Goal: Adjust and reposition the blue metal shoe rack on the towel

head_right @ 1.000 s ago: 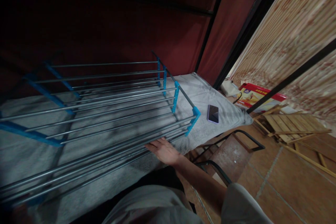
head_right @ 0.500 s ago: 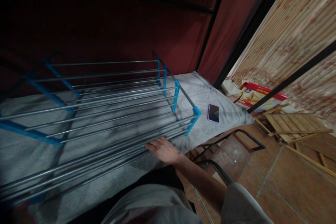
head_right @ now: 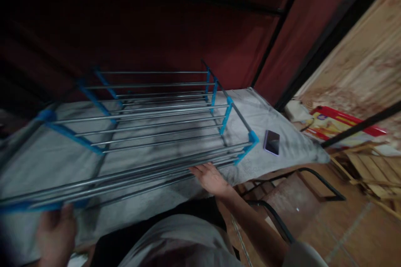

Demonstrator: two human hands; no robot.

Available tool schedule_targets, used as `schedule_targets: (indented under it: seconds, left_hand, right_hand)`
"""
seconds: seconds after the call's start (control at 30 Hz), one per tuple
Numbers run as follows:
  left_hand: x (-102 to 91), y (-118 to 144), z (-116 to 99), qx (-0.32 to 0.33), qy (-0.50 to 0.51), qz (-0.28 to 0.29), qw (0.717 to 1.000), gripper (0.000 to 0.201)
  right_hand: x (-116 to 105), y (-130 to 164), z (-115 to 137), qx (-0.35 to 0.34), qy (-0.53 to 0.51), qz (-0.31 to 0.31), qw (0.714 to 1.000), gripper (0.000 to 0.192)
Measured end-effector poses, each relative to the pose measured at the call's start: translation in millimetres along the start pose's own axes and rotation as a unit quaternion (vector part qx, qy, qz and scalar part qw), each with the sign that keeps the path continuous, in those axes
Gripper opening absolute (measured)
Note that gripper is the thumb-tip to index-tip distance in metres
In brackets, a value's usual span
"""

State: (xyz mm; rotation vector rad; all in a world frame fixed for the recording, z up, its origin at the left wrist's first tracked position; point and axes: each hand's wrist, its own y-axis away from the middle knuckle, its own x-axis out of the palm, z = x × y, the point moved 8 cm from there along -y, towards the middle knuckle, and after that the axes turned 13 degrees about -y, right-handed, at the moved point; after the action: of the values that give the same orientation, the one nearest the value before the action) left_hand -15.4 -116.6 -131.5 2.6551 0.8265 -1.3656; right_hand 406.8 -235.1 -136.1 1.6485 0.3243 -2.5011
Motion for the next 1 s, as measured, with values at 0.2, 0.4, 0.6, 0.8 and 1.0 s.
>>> schedule_targets:
  seconds: [0.2,0.4,0.6,0.8,1.0]
  left_hand:
    - [13.4,-5.8,20.6,0.054,0.123,-0.024,0.991,0.034]
    - [26.7,2.1,29.2,0.03,0.168,-0.038,0.985,0.033]
    - [32.7,6.3,27.4,0.019,0.191,-0.066,0.979,0.025]
    - [32.0,8.8,18.3,0.019,0.212,-0.074,0.974,0.025]
    - [29.8,9.6,16.3,0.004,0.213,-0.083,0.974,0.023]
  right_hand:
    - [4.5,9.8,-8.9,-0.051,0.042,-0.087,0.994,0.044]
    - [7.6,14.1,-9.5,-0.095,0.059,-0.103,0.988,0.044]
    - [4.7,17.7,-12.2,-0.109,0.048,-0.104,0.987,0.046]
    - [6.8,20.3,-18.9,-0.12,0.044,-0.104,0.986,0.049]
    - [5.0,19.5,-19.3,-0.106,0.044,-0.109,0.987,0.047]
